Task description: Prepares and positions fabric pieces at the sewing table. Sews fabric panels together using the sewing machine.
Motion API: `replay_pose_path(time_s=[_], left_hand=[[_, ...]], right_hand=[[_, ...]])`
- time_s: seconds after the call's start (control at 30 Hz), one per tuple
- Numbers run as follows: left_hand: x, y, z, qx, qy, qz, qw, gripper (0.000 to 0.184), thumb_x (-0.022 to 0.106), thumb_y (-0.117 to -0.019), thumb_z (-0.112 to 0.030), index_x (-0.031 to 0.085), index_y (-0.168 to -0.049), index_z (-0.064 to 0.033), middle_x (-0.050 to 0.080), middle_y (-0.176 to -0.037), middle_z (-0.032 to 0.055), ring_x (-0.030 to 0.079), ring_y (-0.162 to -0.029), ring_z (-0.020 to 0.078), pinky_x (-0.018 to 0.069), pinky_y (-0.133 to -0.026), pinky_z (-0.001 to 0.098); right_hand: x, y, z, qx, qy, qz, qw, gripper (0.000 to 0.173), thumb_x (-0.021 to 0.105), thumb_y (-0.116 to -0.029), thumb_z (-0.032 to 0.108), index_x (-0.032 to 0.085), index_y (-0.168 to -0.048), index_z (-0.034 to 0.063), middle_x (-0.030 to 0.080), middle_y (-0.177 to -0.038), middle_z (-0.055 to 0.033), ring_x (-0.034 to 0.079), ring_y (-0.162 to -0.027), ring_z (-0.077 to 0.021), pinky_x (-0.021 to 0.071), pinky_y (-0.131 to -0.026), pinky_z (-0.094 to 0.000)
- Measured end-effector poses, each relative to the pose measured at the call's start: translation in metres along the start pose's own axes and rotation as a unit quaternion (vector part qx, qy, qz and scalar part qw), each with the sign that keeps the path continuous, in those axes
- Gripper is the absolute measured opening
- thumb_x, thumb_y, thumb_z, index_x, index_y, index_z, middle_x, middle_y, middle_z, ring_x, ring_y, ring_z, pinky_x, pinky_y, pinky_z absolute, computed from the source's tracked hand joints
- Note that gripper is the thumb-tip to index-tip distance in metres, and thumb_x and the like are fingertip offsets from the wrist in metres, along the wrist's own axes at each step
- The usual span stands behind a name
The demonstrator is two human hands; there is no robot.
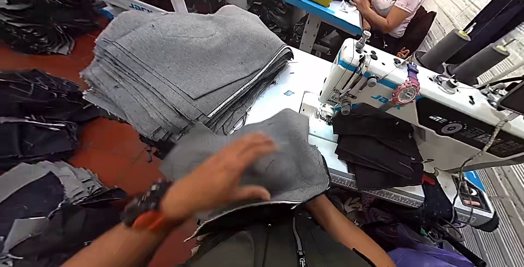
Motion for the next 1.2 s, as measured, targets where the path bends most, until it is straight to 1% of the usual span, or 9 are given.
replay_pose_path(time_s=[0.1, 0.2, 0.37, 0.5, 0.6, 0.7, 0.83, 0.97, 1.2], left_hand=[[-0.008, -0.009, 0.074, -0.053, -0.036, 0.057, 0.996, 0.108, 0.084, -0.0691, -0.063, 0.047, -0.151, -0.0043, 0.059, -0.142, 0.017, 0.054, -0.135, 0.0351, 0.0421, -0.114, 0.0563], [0.018, 0.024, 0.099, -0.017, 0.047, 0.097, 0.994, 0.059, 0.085, -0.0791, -0.039, 0.069, -0.127, -0.0095, 0.073, -0.1, 0.0049, 0.068, -0.097, 0.0224, 0.0566, -0.092, 0.0496], [0.065, 0.093, 0.113, -0.258, 0.094, 0.084, 0.958, 0.079, 0.085, -0.083, -0.038, 0.051, -0.146, -0.0041, 0.052, -0.146, 0.0231, 0.059, -0.126, 0.039, 0.0532, -0.101, 0.0578], [0.098, 0.07, 0.129, -0.338, 0.034, 0.065, 0.938, 0.098, 0.089, -0.0764, -0.046, 0.047, -0.147, 0.0075, 0.045, -0.151, 0.0334, 0.038, -0.145, 0.0499, 0.0272, -0.121, 0.0641], [0.122, 0.03, 0.107, -0.246, 0.111, 0.115, 0.956, 0.065, 0.083, -0.0854, -0.036, 0.063, -0.133, 0.0039, 0.065, -0.131, 0.0267, 0.059, -0.129, 0.0405, 0.0414, -0.113, 0.059], [0.15, 0.022, 0.078, -0.187, 0.217, 0.231, 0.93, 0.025, 0.064, -0.0971, -0.007, 0.07, -0.118, 0.0061, 0.072, -0.111, 0.0244, 0.069, -0.108, 0.0362, 0.0515, -0.1, 0.0558], [0.118, 0.077, 0.082, -0.292, 0.181, 0.296, 0.891, 0.036, 0.051, -0.1073, -0.022, 0.069, -0.103, 0.0088, 0.068, -0.091, 0.0251, 0.067, -0.09, 0.0388, 0.0514, -0.087, 0.0592], [0.017, 0.159, 0.126, -0.4, 0.048, 0.224, 0.888, 0.035, 0.062, -0.1038, -0.03, 0.073, -0.091, 0.0005, 0.068, -0.077, 0.0156, 0.066, -0.075, 0.0307, 0.0535, -0.074, 0.0565], [-0.004, 0.154, 0.245, -0.441, -0.204, 0.061, 0.872, 0.035, 0.06, -0.1049, -0.022, 0.069, -0.121, 0.0081, 0.064, -0.124, 0.035, 0.06, -0.119, 0.0561, 0.0438, -0.098, 0.0748]], right_hand=[[-0.007, -0.009, 0.016, 0.026, -0.076, 0.043, 0.996, 0.027, 0.032, -0.1041, -0.005, 0.054, -0.099, 0.0085, 0.062, -0.075, 0.0061, 0.06, -0.069, 0.0011, 0.0514, -0.069, -0.0176], [-0.019, 0.023, 0.069, -0.181, -0.035, 0.143, 0.972, 0.023, 0.072, -0.0881, 0.008, 0.074, -0.102, 0.0257, 0.076, -0.092, 0.0162, 0.069, -0.086, 0.0076, 0.0575, -0.08, -0.0148], [-0.013, 0.05, 0.115, -0.064, 0.091, 0.022, 0.994, 0.039, 0.079, -0.0523, -0.007, 0.062, -0.081, 0.0142, 0.068, -0.068, 0.0075, 0.065, -0.062, 0.0013, 0.0536, -0.059, -0.0158], [0.034, 0.049, 0.114, -0.006, 0.237, 0.134, 0.962, 0.026, 0.071, -0.069, -0.011, 0.064, -0.092, -0.0009, 0.069, -0.076, 0.0021, 0.063, -0.071, 0.0053, 0.0508, -0.069, -0.0112], [0.029, 0.031, 0.097, -0.132, 0.132, 0.273, 0.944, 0.035, 0.085, -0.0727, 0.017, 0.07, -0.101, 0.0031, 0.074, -0.087, 0.0087, 0.067, -0.084, 0.0088, 0.0534, -0.078, -0.0088], [-0.001, 0.041, 0.096, -0.007, 0.154, 0.101, 0.983, 0.032, 0.082, -0.0585, -0.001, 0.065, -0.083, 0.012, 0.068, -0.07, 0.0101, 0.063, -0.067, 0.006, 0.0518, -0.067, -0.0122], [-0.097, 0.03, 0.025, -0.086, 0.235, 0.084, 0.965, 0.021, 0.082, -0.0736, 0.014, 0.074, -0.092, 0.0206, 0.074, -0.084, 0.0186, 0.067, -0.079, 0.0104, 0.0573, -0.073, -0.0132], [-0.119, -0.01, -0.052, 0.029, 0.438, 0.014, 0.898, 0.013, 0.07, -0.0962, 0.017, 0.074, -0.096, 0.0042, 0.071, -0.083, -0.0067, 0.067, -0.078, -0.0162, 0.0552, -0.077, -0.0426], [-0.075, -0.111, -0.077, 0.018, 0.543, -0.179, 0.82, 0.054, 0.053, -0.1058, 0.045, 0.063, -0.137, 0.0016, 0.061, -0.14, -0.0245, 0.052, -0.137, -0.0402, 0.0352, -0.116, -0.0622]])
Point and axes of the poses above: each hand's wrist, its own y-axis away from the middle knuckle, its own x-axis out of the palm, z = x × y, the point moved 4 cm from there along -y, towards the middle knuckle
